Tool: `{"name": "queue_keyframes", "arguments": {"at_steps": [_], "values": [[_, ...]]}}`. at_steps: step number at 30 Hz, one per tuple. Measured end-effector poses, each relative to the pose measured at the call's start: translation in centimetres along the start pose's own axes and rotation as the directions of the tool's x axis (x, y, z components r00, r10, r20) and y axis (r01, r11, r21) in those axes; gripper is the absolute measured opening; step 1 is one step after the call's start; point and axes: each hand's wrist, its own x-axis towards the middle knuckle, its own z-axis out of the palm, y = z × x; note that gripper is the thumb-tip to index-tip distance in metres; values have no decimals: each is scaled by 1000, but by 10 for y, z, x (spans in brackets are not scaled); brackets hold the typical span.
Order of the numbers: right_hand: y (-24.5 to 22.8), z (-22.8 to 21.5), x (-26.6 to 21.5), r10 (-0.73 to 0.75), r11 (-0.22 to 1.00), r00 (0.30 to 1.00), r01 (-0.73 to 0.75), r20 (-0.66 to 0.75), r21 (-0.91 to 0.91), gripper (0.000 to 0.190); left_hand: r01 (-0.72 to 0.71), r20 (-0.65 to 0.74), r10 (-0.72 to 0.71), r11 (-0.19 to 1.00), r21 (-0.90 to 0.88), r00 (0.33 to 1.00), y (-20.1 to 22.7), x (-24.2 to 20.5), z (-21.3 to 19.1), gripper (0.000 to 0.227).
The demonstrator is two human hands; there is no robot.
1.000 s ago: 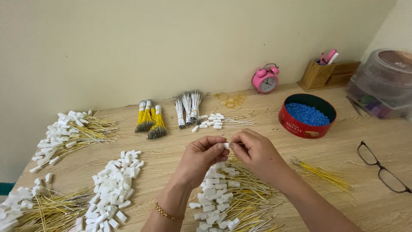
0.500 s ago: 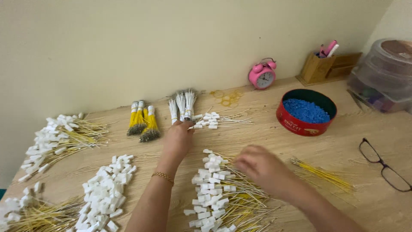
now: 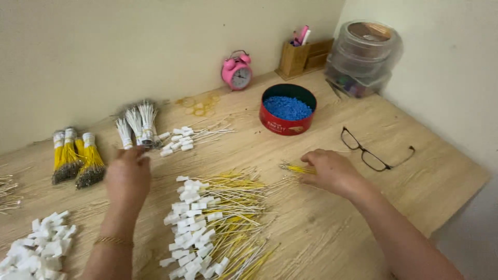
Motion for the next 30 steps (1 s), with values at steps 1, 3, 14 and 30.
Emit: {"name": "queue_keyframes", "arguments": {"at_steps": [1, 3, 14, 30], "values": [[2, 4, 2, 3, 1000, 1000, -3, 0, -1, 58, -2, 2, 2, 1000, -2, 1000, 6, -1, -14, 27], [5, 11, 7, -3, 997, 998, 8, 68, -82, 61, -157, -183, 146, 986, -50, 972, 15, -4, -44, 21], [2, 21, 19, -47, 984, 975, 82, 218, -158, 26, 223, 60, -250, 700, -679, 966, 107, -41, -119, 17], [-4, -1, 26, -94, 354, 984, -107, 149, 929, 27, 159, 114, -117, 521, -838, 986, 80, -37, -48, 21]]}}
